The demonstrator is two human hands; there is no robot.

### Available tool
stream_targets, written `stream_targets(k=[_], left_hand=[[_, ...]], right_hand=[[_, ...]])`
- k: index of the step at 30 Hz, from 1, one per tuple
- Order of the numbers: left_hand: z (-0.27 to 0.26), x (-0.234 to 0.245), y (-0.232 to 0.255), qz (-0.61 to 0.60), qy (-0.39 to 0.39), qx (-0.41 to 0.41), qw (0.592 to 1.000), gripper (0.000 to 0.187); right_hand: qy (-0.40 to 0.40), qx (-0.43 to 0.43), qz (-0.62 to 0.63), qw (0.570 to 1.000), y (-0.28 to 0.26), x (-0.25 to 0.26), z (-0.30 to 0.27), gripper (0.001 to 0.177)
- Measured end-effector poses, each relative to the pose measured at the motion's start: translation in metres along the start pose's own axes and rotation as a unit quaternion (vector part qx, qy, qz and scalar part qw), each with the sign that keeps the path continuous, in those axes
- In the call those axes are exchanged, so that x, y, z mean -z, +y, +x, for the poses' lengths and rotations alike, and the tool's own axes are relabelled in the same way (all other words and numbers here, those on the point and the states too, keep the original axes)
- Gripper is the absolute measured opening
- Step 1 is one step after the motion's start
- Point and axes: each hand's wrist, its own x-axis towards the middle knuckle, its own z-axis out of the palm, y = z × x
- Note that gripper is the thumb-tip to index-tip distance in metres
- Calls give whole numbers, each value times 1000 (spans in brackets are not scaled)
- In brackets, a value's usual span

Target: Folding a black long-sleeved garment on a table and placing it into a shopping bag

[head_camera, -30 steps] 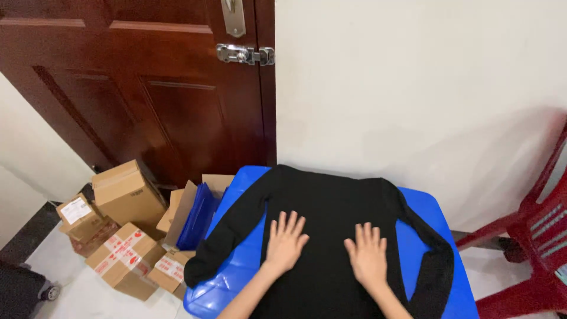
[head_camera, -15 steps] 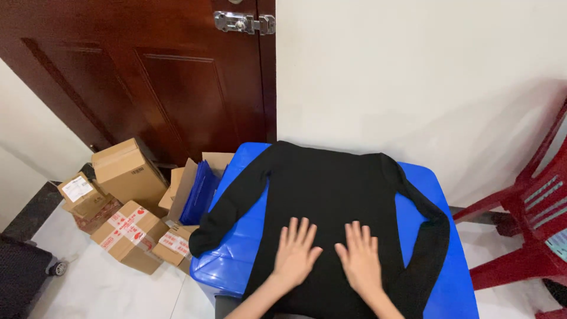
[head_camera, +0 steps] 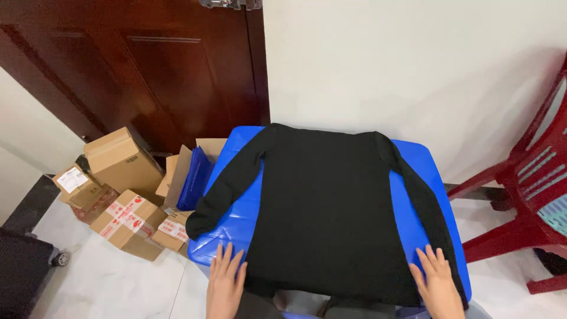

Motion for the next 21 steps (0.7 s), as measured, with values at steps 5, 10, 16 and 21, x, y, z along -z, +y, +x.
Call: stream_targets(k=[5,10,16,21], left_hand=[[-28,-3,1,-67,137,29,988,24],[-36,-8,6,-302,10,345,889,36],[-23,4,19,-480,51,375,792,13],[-26,2,8,-515,54,355,778,19]], right_hand=[[159,-20,19,987,-11,6,-38,18],[41,-218,2,975,-34,-9,-54,35],[29,-353,344,870,-65,28,-45,22],[61,-344,429,833,-62,18,-54,23]])
